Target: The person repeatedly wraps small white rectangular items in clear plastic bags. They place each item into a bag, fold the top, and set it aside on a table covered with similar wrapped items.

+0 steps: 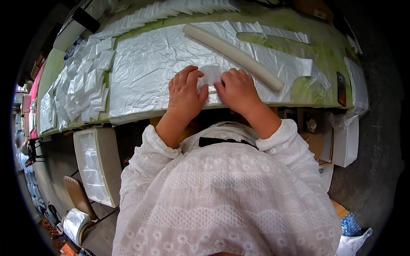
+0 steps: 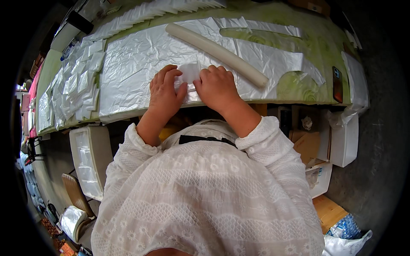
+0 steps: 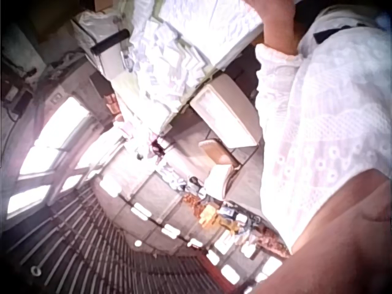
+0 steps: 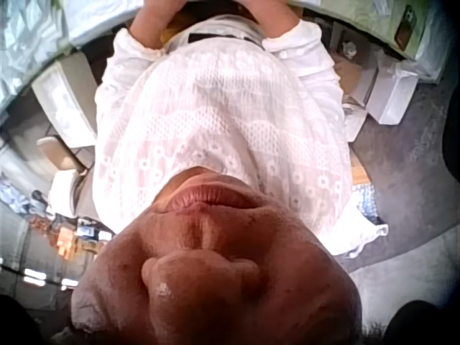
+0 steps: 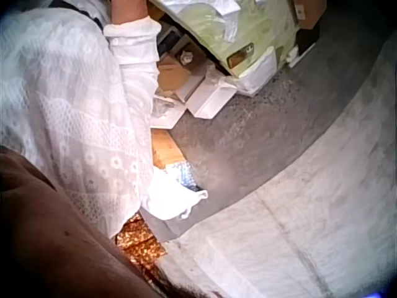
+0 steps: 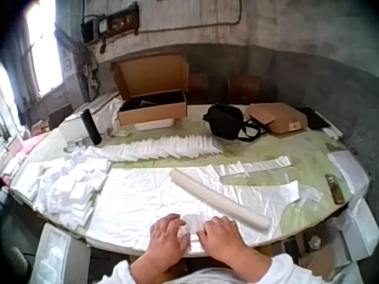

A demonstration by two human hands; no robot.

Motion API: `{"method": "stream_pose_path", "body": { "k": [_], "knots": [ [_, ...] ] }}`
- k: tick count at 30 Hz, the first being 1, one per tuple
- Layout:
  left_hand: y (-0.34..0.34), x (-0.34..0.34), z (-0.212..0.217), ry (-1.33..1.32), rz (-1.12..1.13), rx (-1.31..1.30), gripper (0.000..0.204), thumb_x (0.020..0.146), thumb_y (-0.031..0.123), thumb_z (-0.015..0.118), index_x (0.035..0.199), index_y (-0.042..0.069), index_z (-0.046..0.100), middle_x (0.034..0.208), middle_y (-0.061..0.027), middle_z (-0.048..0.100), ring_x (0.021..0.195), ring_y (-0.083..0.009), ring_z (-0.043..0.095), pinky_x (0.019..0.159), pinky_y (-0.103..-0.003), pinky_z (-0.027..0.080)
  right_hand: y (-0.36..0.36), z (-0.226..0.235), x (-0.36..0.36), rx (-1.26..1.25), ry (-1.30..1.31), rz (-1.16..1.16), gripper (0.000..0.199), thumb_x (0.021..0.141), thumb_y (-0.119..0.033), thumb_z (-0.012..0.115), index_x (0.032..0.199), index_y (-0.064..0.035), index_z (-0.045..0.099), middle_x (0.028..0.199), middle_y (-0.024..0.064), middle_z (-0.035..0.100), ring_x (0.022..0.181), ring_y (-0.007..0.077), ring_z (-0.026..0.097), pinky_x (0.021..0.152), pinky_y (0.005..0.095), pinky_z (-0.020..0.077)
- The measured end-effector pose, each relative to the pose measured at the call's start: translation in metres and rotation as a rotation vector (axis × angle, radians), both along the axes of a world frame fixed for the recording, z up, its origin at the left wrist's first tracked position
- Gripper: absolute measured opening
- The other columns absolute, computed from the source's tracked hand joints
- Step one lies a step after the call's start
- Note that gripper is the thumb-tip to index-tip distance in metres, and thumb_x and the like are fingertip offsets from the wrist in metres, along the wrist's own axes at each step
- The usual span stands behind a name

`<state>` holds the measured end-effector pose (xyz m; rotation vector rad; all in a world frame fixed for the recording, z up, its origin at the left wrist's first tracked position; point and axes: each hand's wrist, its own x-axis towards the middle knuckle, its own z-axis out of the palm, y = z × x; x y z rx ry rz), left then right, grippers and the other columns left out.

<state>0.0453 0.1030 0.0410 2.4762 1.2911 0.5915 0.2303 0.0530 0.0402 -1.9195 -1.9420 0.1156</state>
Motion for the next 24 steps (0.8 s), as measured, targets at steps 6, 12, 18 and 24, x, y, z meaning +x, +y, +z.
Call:
{"method": "stream_pose_path", "body": {
  "k": [6, 12, 18, 24],
  "knots": [
    [-0.001, 0.004, 0.003, 0.159, -0.188, 0.002, 0.060, 0.096, 0.043, 0.064, 0.150, 0.024, 0.049, 0.160, -0.0092, 0.040, 0.151, -0.0363, 0.028, 0.119, -0.066, 0.018, 0.002, 0.004, 0.003, 0.002, 0.056, 0.023, 0.050, 0.089, -0.028, 0.067, 0.135, -0.0111, 0.059, 0.107, 0.0122, 0.070, 0.100, 0.0341, 0.065, 0.084, 0.0500, 0.0517],
    [-0.033, -0.019, 0.012, -0.283, -0.238, 0.012, 0.053, 0.093, 0.027, 0.072, 0.141, 0.012, 0.054, 0.146, -0.0129, 0.051, 0.128, -0.0317, 0.053, 0.110, -0.052, 0.041, 0.023, 0.022, 0.015, -0.276, 0.101, 0.070, 0.053, 0.089, -0.031, 0.066, 0.140, -0.0171, 0.058, 0.108, 0.0148, 0.070, 0.101, 0.0362, 0.067, 0.089, 0.0480, 0.0535],
    [-0.092, -0.042, -0.020, -1.044, 0.148, -1.063, 0.041, 0.100, 0.015, 0.066, 0.137, 0.008, 0.049, 0.137, -0.0071, 0.051, 0.117, -0.0182, 0.058, 0.096, -0.036, 0.052, 0.008, 0.038, 0.007, -0.347, 0.120, 0.178, 0.051, 0.086, -0.035, 0.066, 0.134, -0.0167, 0.065, 0.102, 0.0159, 0.069, 0.100, 0.0352, 0.066, 0.088, 0.0460, 0.0531],
    [-0.092, -0.033, -0.024, -1.272, 0.266, -1.461, 0.039, 0.105, 0.017, 0.057, 0.139, 0.001, 0.049, 0.128, -0.0098, 0.062, 0.118, -0.0222, 0.061, 0.103, -0.037, 0.048, -0.053, 0.034, -0.020, -0.213, 0.431, 0.285, 0.050, 0.085, -0.025, 0.071, 0.132, -0.0117, 0.065, 0.117, 0.0146, 0.063, 0.095, 0.0301, 0.063, 0.086, 0.0405, 0.0532]
  ]
}}
